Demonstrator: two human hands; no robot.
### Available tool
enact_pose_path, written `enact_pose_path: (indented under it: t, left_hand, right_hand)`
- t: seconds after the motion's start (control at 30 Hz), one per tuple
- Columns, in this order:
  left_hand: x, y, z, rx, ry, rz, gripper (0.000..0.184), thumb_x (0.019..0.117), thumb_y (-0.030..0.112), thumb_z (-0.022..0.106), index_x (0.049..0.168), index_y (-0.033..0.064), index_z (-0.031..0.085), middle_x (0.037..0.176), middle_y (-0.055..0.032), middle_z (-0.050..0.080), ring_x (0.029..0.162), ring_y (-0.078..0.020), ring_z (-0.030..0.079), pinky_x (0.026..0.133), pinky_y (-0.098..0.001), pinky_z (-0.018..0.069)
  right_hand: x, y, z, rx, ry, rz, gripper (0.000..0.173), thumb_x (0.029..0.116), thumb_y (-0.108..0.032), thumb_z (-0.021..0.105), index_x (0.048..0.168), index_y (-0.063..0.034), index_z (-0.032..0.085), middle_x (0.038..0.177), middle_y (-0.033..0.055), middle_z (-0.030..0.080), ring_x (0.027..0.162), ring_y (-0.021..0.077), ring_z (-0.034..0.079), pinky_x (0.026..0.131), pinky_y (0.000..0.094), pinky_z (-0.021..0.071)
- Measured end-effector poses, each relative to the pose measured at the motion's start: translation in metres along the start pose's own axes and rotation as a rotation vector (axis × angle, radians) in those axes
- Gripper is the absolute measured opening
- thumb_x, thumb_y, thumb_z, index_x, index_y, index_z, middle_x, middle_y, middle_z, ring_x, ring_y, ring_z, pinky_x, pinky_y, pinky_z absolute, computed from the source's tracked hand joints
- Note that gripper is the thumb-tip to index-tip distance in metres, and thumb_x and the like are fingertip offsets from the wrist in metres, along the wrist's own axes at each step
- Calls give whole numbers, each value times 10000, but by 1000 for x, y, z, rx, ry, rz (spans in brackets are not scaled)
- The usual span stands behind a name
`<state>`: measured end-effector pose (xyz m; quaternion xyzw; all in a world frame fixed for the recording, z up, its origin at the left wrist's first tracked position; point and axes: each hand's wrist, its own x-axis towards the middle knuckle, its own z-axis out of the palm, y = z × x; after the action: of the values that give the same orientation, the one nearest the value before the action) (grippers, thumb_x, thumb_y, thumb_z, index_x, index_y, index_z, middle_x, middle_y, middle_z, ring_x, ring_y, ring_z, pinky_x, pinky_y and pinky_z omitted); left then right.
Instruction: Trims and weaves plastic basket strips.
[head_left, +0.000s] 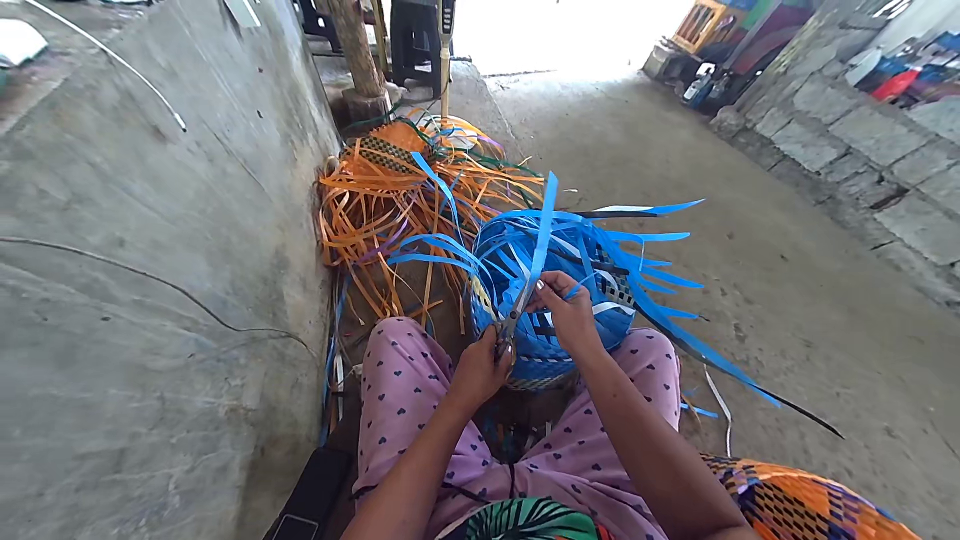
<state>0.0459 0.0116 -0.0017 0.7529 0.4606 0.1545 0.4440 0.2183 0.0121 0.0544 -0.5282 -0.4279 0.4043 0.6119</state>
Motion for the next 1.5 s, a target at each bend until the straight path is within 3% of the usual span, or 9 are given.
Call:
enact_pose_path:
  t: [0.1, 0.27, 0.53, 0.87, 0.93, 1.0, 1.2, 1.33, 1.5]
  left_hand:
    - [-1, 6, -2, -25, 16, 31, 422, 992, 160, 562, 1350, -55, 499, 1104, -172, 706, 947, -284, 710, 887, -457, 563]
    - [0, 0, 0, -58, -5, -3, 373, 1047, 137, 521, 1372, -44, 491, 1155, -149, 727, 1010, -263, 735, 952, -431, 570]
    - [-2, 5, -5, -22, 1, -13, 366, 1035, 189, 545, 1325, -34, 523, 1047, -163, 718, 919, -279, 727, 878, -454, 576]
    - [5, 34, -22, 74, -280, -146, 400, 1073, 220, 510, 1401, -9, 497, 1150, -225, 668, 1043, -341, 683, 963, -525, 521]
    - [8, 41, -26, 26, -375, -188, 360, 1083, 222, 507, 1377, 15, 504, 1088, -155, 694, 889, -229, 731, 830, -411, 606]
    - [10, 51, -32, -63, -474, -268, 330, 1096, 232, 490, 1362, 36, 488, 998, -109, 707, 756, -170, 726, 703, -331, 609]
    - [15, 57, -43, -185, -588, -328, 285, 1106, 237, 468, 1308, 40, 501, 863, -78, 701, 647, -142, 701, 608, -278, 589]
    - [11, 40, -49, -296, -495, -293, 293, 1096, 193, 486, 1340, 32, 511, 862, -70, 711, 656, -138, 709, 613, -274, 598]
    - [17, 8, -38, -621, 97, -273, 272, 1073, 58, 475, 1332, -21, 499, 872, -85, 680, 676, -144, 688, 625, -280, 592]
  right_hand:
    - [-5, 3, 2, -43, -44, -19, 137, 1001, 25, 531, 1045, 72, 653, 879, 86, 708, 724, 134, 707, 697, 292, 625]
    - [-7, 2, 2, -76, -49, -41, 132, 997, 12, 553, 1044, 71, 661, 888, 79, 704, 726, 116, 701, 695, 274, 622]
    - [-9, 3, -1, -136, -6, -33, 131, 1001, -14, 558, 1042, 56, 660, 861, 58, 675, 694, 67, 655, 649, 211, 575]
    - [-9, 20, -18, 34, 144, 185, 151, 1035, -12, 497, 1078, 79, 610, 810, 82, 652, 595, 121, 649, 569, 259, 582]
    - [-12, 26, -22, 129, 185, 254, 163, 1053, -13, 455, 1080, 76, 589, 787, 80, 644, 576, 133, 644, 562, 278, 585]
    - [-15, 31, -25, 209, 223, 300, 164, 1063, -22, 435, 1079, 66, 572, 749, 74, 647, 553, 142, 647, 541, 289, 584]
    - [-17, 33, -30, 314, 276, 366, 153, 1073, -38, 427, 1077, 52, 550, 725, 81, 644, 537, 158, 652, 515, 290, 581]
    - [-17, 32, -30, 323, 282, 359, 143, 1073, -35, 433, 1069, 53, 545, 711, 79, 634, 527, 164, 649, 506, 292, 582]
    - [-24, 29, -27, 241, 208, 287, 142, 1064, -22, 428, 1043, 35, 556, 696, 60, 651, 538, 144, 658, 530, 279, 585]
